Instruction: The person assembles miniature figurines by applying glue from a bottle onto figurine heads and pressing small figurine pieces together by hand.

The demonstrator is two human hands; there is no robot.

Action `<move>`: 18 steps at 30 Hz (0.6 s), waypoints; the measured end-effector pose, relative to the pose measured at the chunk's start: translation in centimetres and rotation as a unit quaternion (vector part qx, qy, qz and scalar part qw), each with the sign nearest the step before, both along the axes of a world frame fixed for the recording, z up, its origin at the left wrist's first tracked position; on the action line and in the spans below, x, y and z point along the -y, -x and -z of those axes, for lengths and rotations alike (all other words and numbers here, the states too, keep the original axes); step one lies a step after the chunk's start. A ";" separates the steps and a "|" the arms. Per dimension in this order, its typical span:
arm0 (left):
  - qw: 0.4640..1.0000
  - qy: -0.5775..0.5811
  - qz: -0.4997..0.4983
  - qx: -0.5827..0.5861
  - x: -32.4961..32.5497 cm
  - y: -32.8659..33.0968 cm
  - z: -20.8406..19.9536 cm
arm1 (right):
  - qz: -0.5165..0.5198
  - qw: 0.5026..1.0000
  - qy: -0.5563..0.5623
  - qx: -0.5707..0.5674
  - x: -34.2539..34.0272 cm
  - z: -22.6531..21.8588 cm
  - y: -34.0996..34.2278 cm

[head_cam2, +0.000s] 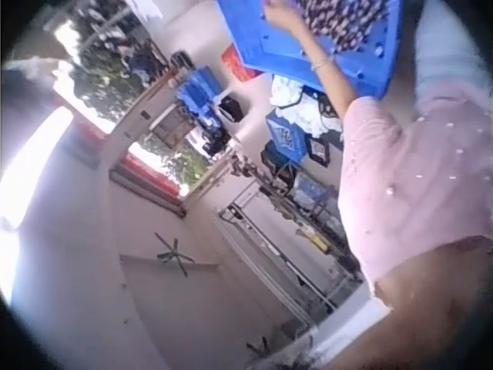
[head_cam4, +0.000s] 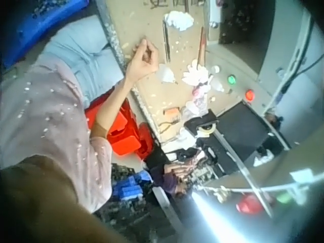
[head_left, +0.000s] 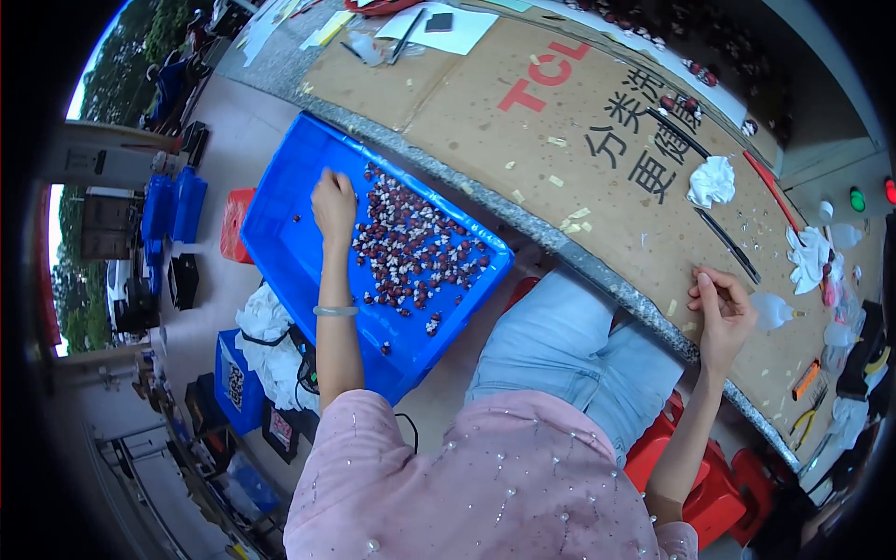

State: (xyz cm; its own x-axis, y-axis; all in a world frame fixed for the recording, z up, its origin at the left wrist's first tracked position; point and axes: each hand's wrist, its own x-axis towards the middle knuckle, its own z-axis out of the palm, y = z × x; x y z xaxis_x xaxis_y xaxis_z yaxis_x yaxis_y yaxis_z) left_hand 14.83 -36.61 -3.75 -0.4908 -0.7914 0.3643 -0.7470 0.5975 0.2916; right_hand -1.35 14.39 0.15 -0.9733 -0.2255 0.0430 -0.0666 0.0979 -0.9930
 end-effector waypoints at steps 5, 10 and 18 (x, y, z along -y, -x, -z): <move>0.974 -0.108 -0.152 0.131 2.0 -11.0 12.8 | 0.009 1.000 -0.026 -0.004 -0.2 -0.2 0.1; 0.955 -0.137 -0.215 0.150 1.8 -10.6 11.6 | 0.016 0.999 -0.037 -0.028 0.1 0.1 0.4; 0.969 -0.075 0.169 -0.167 -7.7 1.5 -9.3 | 0.033 0.999 -0.039 0.009 0.1 -0.4 -0.2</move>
State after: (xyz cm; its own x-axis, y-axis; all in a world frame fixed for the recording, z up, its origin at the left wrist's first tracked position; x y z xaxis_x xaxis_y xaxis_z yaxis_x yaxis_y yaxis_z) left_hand 13.35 -28.88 5.57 -0.6059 -0.6624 0.4406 -0.3654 0.7236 0.5855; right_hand -1.12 14.29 0.52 -0.9867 -0.1623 0.0101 -0.0396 0.1794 -0.9830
